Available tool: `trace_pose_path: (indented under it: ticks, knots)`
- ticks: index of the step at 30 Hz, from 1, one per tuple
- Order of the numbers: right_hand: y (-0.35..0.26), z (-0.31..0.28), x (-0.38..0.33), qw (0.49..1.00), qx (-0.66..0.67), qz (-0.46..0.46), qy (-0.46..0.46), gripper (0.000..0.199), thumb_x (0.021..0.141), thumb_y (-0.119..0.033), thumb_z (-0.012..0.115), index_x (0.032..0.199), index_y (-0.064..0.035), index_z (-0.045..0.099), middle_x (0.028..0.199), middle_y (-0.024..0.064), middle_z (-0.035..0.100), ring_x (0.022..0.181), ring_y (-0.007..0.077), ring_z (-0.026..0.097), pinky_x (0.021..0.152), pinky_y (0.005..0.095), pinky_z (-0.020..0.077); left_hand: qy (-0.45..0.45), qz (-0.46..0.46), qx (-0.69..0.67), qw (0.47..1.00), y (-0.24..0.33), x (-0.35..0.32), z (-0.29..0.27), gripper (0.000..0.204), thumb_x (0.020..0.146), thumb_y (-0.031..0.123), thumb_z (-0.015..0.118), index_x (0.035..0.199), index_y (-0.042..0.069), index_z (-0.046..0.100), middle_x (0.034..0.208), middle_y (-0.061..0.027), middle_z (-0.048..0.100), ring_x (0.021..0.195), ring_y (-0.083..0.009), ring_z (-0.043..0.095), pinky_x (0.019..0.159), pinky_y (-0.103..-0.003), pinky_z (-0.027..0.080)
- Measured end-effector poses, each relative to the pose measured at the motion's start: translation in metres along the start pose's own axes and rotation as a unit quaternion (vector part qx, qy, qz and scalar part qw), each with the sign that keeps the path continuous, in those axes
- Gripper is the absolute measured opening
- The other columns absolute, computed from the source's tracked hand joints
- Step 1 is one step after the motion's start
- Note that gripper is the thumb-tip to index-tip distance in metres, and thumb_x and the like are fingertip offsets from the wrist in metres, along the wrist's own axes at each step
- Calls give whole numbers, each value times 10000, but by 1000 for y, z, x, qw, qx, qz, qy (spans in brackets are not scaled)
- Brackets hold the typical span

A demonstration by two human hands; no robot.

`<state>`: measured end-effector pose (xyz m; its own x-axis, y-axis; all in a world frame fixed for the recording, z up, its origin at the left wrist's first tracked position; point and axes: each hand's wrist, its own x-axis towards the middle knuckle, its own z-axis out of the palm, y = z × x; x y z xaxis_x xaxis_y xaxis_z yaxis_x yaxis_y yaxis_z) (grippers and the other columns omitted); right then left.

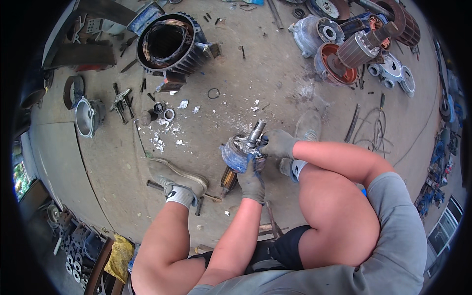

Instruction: The person sits on the floor and uses a small metal tool to scrape and clean a cylindrical motor component. They rotate the part, wipe it with a cloth, and continue scraping different areas. The person then picks up a larger motor assembly, inspects it, and sets it down before resuming cleaning the smaller component.

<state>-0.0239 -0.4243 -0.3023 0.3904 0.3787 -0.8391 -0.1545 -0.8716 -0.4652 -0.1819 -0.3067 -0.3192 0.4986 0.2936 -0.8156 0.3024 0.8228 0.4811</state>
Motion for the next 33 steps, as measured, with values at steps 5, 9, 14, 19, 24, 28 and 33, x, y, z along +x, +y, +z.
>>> trace_pose_path:
  ticks: [5,9,14,19,24,28,33]
  knots:
    - [-1,4,0,999,-8,-3,34,463,837,-396,741,1078,-1,758,1077,278,743,1051,431,715,928,501,550,3,-10,-14,1000,6,0,2,432,1002,134,723,1399,41,581,1299,-69,669,1147,-209,663,1041,-379,526]
    - [3,6,7,1000,-12,-26,-6,466,842,-371,741,1123,1,740,1100,277,739,1053,432,713,931,491,549,-5,15,-1,1000,10,-1,6,472,1005,142,717,1437,51,551,1325,-64,659,1156,-211,659,1042,-379,523]
    - [6,6,8,998,47,-41,-8,494,844,-358,742,1176,7,713,1120,266,742,1067,421,712,946,473,546,10,8,10,1000,12,-3,7,497,1013,168,706,1462,44,531,1377,-79,639,1200,-231,647,1072,-397,507]
    - [0,0,-1,999,-11,-14,41,460,842,-337,707,1155,-2,729,1129,259,743,1082,405,713,968,482,537,-2,0,-8,1000,8,-3,4,506,1015,139,716,1456,-30,531,1392,-87,625,1199,-202,628,1072,-366,502]
    - [-4,-2,8,998,-56,-24,-21,443,839,-314,713,1139,11,729,1150,263,737,1085,390,713,956,466,542,-8,-4,-19,1000,3,-2,4,504,1011,142,724,1448,-30,540,1392,-91,627,1201,-203,630,1078,-369,497]
    - [0,7,12,1000,26,-16,3,426,829,-326,730,1081,17,753,1103,267,745,1055,401,718,930,466,553,3,-4,-18,1000,2,-1,3,500,1007,139,728,1442,-27,545,1389,-95,629,1207,-209,632,1077,-374,500]
    - [4,4,0,999,2,-26,27,528,871,-466,705,1063,23,757,1078,273,747,1060,424,712,946,483,545,7,-4,-3,1000,3,-1,-2,497,1010,142,721,1444,-18,542,1382,-98,633,1206,-217,639,1073,-383,507]
